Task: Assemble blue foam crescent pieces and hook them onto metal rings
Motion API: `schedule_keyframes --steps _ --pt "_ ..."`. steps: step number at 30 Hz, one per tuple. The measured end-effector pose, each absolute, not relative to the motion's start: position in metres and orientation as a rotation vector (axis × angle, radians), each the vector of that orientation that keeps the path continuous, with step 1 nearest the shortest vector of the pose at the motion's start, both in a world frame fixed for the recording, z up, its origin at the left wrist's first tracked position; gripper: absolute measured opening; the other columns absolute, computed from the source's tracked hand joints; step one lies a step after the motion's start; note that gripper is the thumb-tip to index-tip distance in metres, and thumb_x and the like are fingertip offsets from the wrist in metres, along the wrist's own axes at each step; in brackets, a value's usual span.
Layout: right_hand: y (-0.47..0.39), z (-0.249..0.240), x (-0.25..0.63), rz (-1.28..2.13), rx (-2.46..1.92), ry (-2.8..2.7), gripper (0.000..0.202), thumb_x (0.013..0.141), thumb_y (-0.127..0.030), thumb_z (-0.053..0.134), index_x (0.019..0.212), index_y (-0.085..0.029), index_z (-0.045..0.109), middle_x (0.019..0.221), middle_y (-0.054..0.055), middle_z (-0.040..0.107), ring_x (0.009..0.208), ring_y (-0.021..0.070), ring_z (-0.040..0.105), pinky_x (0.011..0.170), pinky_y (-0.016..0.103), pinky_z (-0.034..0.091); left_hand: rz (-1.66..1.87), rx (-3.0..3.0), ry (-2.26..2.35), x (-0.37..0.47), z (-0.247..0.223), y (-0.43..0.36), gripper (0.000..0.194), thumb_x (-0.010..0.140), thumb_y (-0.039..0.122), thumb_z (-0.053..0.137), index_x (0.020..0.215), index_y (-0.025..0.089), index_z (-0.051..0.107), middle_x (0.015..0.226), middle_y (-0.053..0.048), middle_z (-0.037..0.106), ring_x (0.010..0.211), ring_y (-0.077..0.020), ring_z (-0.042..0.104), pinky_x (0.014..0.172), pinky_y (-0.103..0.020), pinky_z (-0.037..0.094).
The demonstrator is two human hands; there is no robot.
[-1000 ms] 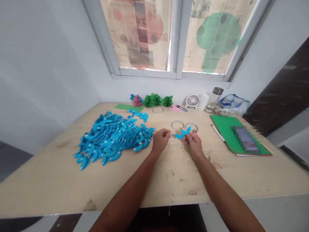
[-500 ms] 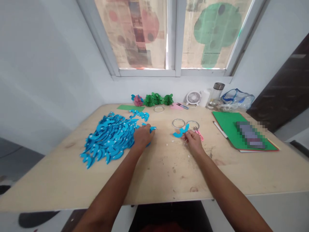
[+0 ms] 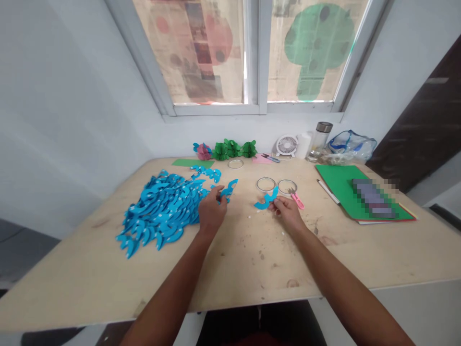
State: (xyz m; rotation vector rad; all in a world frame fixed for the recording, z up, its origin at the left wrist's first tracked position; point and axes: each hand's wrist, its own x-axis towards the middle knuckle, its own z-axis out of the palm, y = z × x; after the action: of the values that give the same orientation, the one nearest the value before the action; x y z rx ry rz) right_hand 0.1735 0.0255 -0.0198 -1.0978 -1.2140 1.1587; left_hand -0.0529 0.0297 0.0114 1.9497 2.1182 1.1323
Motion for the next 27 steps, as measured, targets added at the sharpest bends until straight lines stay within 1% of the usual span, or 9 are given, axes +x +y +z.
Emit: schedule_keyframes --steps 2,4,7,10,14,18,23,27 --pt "0.022 -0.016 0.172 1.262 -1.042 -1.148 0.02 0.07 -0.037 0.062 0.063 -0.018 0.066 0.061 0.002 0.063 0.057 0.0128 0.053 0.052 0.023 0.038 1.203 1.932 2.021 -0.047 0.01 0.026 0.032 0.078 0.02 0.048 0.107 0.019 0.06 0.084 -0.005 0.069 0.074 -0.0185 0.063 0.07 -0.026 0.045" --pt "0.019 -0.012 0.171 1.381 -0.947 -1.075 0.019 0.068 -0.038 0.066 0.071 -0.019 0.068 0.07 0.003 0.066 0.065 0.0144 0.057 0.058 0.024 0.042 1.253 1.972 1.941 -0.04 0.006 0.023 0.031 0.079 0.02 0.047 0.106 0.019 0.061 0.087 -0.005 0.069 0.073 -0.0178 0.063 0.07 -0.026 0.045" --pt "0.016 -0.007 0.169 1.518 -0.83 -1.031 0.024 0.068 -0.039 0.068 0.083 -0.02 0.07 0.081 0.006 0.068 0.079 0.0183 0.06 0.067 0.029 0.046 1.276 2.16 1.822 -0.028 -0.002 0.021 0.029 0.082 0.02 0.045 0.106 0.019 0.061 0.094 -0.008 0.069 0.078 -0.0187 0.063 0.072 -0.027 0.045" --pt "0.014 -0.005 0.168 1.584 -0.781 -1.007 0.025 0.069 -0.039 0.068 0.085 -0.02 0.07 0.087 0.008 0.068 0.085 0.0212 0.061 0.07 0.032 0.049 1.221 2.403 1.703 -0.017 -0.01 0.019 0.029 0.084 0.018 0.042 0.106 0.02 0.062 0.095 -0.008 0.068 0.081 -0.0196 0.062 0.073 -0.028 0.044" --pt "0.017 -0.007 0.169 1.581 -0.785 -0.949 0.021 0.068 -0.037 0.07 0.081 -0.02 0.07 0.084 0.006 0.069 0.082 0.0194 0.062 0.066 0.031 0.05 1.146 2.614 1.583 -0.01 -0.02 0.017 0.031 0.085 0.014 0.04 0.106 0.019 0.062 0.084 -0.009 0.068 0.074 -0.0194 0.061 0.068 -0.027 0.042" --pt "0.021 -0.012 0.17 1.532 -0.836 -0.905 0.019 0.068 -0.036 0.07 0.079 -0.02 0.07 0.079 0.005 0.069 0.075 0.0167 0.063 0.062 0.027 0.049 1.163 2.634 1.497 -0.008 -0.027 0.014 0.03 0.085 0.015 0.039 0.103 0.019 0.063 0.076 -0.008 0.066 0.069 -0.0191 0.059 0.065 -0.028 0.041" --pt "0.022 -0.015 0.171 1.502 -0.867 -0.904 0.02 0.07 -0.035 0.069 0.081 -0.019 0.068 0.077 0.004 0.068 0.07 0.0151 0.063 0.056 0.023 0.046 1.245 2.59 1.386 -0.008 -0.029 0.012 0.028 0.085 0.014 0.04 0.1 0.02 0.063 0.084 -0.008 0.067 0.076 -0.0192 0.06 0.07 -0.028 0.041" --pt "0.022 -0.014 0.172 1.511 -0.88 -0.91 0.019 0.069 -0.036 0.068 0.072 -0.017 0.064 0.069 0.003 0.066 0.061 0.0136 0.059 0.049 0.022 0.038 1.256 2.597 1.326 -0.007 -0.027 0.01 0.027 0.085 0.014 0.04 0.096 0.02 0.064 0.084 -0.009 0.068 0.078 -0.0192 0.06 0.071 -0.029 0.042"
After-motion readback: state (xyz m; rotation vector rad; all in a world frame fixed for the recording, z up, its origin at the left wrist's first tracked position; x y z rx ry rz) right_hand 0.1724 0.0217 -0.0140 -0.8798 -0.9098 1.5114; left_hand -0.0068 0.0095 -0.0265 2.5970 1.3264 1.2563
